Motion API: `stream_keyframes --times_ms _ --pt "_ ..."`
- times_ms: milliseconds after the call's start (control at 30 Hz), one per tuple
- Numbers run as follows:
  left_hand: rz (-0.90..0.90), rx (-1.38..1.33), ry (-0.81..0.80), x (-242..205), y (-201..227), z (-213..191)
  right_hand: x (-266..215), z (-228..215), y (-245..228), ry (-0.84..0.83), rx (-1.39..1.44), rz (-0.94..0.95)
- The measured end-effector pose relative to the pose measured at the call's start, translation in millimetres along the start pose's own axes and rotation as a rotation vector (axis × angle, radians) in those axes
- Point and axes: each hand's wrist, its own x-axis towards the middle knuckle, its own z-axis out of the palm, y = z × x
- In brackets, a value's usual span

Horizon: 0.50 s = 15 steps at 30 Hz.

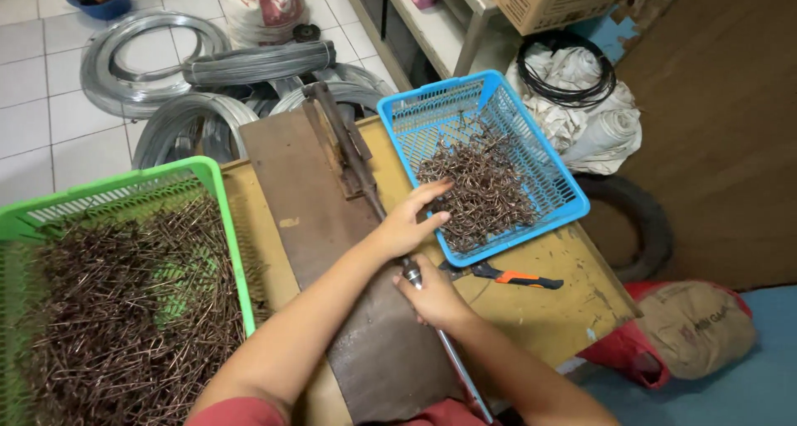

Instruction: Processing and sorting small metal rods using a manual lever-operated jig

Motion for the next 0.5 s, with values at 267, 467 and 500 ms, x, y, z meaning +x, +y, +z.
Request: stream_keyframes --times_ms 267,467,500 --pt "0.142 0.112 -0.065 -10.3 55.7 -1.2 -4.1 -5.5 -3.7 0.0 0.015 -0.016" --pt "-0.191 0.5 -0.068 -34.2 139.6 -67.8 3.7 -1.0 15.1 -0.033 0.006 -0.015" --pt "-0.325 0.652 -0.053 -39.6 154.7 -85.6 7.7 -0.3 18.7 -0.033 0.051 -0.039"
